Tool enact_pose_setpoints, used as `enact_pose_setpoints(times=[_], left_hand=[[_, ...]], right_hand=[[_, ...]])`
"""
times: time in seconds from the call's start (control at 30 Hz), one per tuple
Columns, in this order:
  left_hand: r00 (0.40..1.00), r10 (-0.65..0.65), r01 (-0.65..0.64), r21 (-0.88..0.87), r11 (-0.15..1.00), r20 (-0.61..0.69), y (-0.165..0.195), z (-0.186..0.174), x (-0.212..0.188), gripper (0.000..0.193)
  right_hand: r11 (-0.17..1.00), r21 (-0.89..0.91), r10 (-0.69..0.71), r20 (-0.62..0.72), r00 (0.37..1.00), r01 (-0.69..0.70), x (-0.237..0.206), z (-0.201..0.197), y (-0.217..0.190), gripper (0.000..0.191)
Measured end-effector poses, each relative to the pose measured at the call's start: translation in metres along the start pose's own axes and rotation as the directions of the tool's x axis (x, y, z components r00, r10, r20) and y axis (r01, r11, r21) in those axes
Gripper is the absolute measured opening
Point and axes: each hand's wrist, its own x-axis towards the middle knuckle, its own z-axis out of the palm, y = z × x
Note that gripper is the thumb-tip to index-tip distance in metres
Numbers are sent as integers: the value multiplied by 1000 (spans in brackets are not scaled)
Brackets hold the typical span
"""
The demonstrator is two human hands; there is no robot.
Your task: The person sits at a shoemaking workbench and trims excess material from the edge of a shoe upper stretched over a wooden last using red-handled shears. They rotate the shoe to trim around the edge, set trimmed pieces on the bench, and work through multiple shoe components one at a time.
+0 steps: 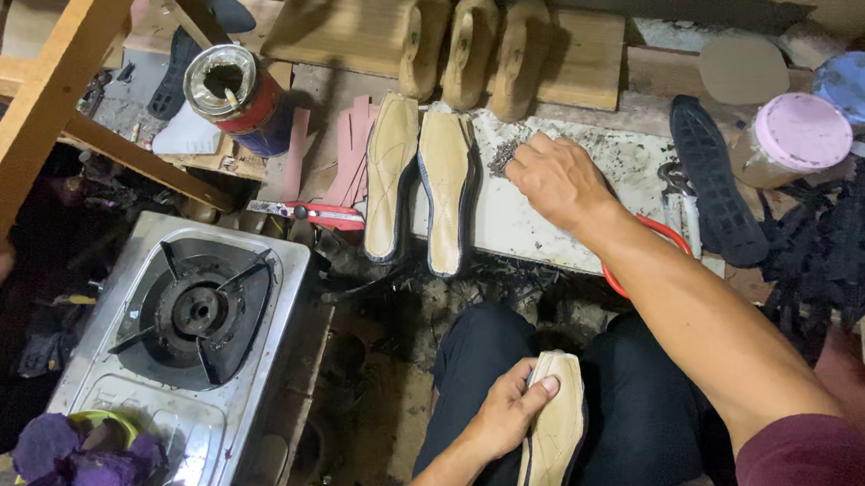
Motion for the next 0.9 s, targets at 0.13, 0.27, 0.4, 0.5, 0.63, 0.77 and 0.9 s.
enact_pose_setpoints(times=[0.13,0.27,0.4,0.5,0.63,0.77,0.9], left_hand=[[1000,-23,23,-3,1000,-3,-1,0,0,40],[1000,-9,9,-5,1000,-5,-1,0,0,40],[999,-33,33,31,999,7,-2,2,1,42],[998,-62,60,97,993,16,-3,6,3,43],[998,-59,52,179,982,36,-4,15,7,42],[997,-48,35,185,982,67,-3,23,11,42],[990,-111,84,258,963,92,-2,30,15,44]], right_hand=[[980,115,163,-1,987,-161,-4,1,0,15],[787,371,506,72,860,-494,-13,0,-1,30],[633,499,607,153,779,-592,-23,-9,-1,23],[486,539,664,284,691,-688,-26,-16,-1,28],[388,618,701,283,655,-683,-21,-18,-1,21],[332,665,737,260,624,-669,-18,-19,-1,19],[435,667,732,129,669,-605,-24,-23,1,18]])
